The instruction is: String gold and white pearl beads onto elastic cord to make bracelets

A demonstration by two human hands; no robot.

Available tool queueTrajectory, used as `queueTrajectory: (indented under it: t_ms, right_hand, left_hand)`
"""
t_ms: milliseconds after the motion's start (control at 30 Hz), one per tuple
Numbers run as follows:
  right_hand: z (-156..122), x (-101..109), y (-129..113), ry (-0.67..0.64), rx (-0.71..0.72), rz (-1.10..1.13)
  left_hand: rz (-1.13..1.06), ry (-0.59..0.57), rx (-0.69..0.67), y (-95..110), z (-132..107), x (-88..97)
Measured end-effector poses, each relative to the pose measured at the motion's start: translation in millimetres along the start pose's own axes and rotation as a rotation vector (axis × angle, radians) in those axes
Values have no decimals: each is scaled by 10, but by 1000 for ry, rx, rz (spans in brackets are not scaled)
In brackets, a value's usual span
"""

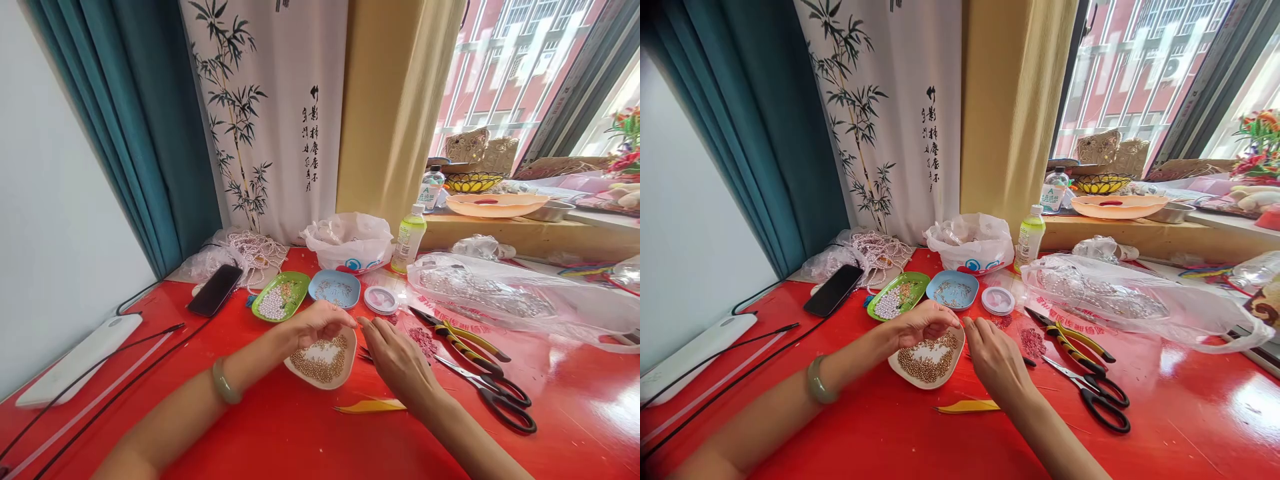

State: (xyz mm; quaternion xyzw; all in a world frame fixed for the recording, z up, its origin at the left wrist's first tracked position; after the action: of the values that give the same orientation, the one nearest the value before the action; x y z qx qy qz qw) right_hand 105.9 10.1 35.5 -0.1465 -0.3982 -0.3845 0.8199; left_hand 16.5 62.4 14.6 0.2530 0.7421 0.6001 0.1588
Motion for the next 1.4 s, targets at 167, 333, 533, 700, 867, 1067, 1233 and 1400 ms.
queueTrajectory:
  t_ms: [167, 333, 533, 700, 867, 1067, 1233, 1400]
  right_hand:
    - [8, -8, -22, -18, 19, -39]
    - [15, 24, -51, 34, 23, -41]
    - [19, 20, -41, 15, -15, -1]
    - [26, 25, -28, 13, -38, 25]
    - [20, 31, -11, 35, -48, 23]
    - [11, 24, -22, 36, -28, 19]
    - [13, 44, -61, 50, 13, -7]
    - [21, 65, -97, 69, 59, -29]
  left_hand:
    - [7, -41, 9, -56, 24, 35]
    - [72, -87, -27, -72, 48, 67]
    - [93, -82, -8, -89, 58, 69]
    - [72, -91, -8, -112, 75, 82]
    - [78, -66, 34, -146, 78, 122]
    - [72, -59, 34, -135, 77, 118]
    - [105, -95, -14, -90, 74, 92]
    - [171, -95, -42, -74, 68, 93]
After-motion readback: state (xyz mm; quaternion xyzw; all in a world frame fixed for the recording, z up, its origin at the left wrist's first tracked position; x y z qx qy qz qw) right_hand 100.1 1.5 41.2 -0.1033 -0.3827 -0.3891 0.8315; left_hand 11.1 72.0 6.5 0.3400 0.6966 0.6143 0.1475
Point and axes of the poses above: each hand's wrist, its own z-axis towards the middle knuckle, its own x-axis out of the back of the hand, y = z × x, the point moved 7 cm from there along z, towards the middle knuckle, and after that the axes turned 9 degrees about z, right-handed, at the moved point
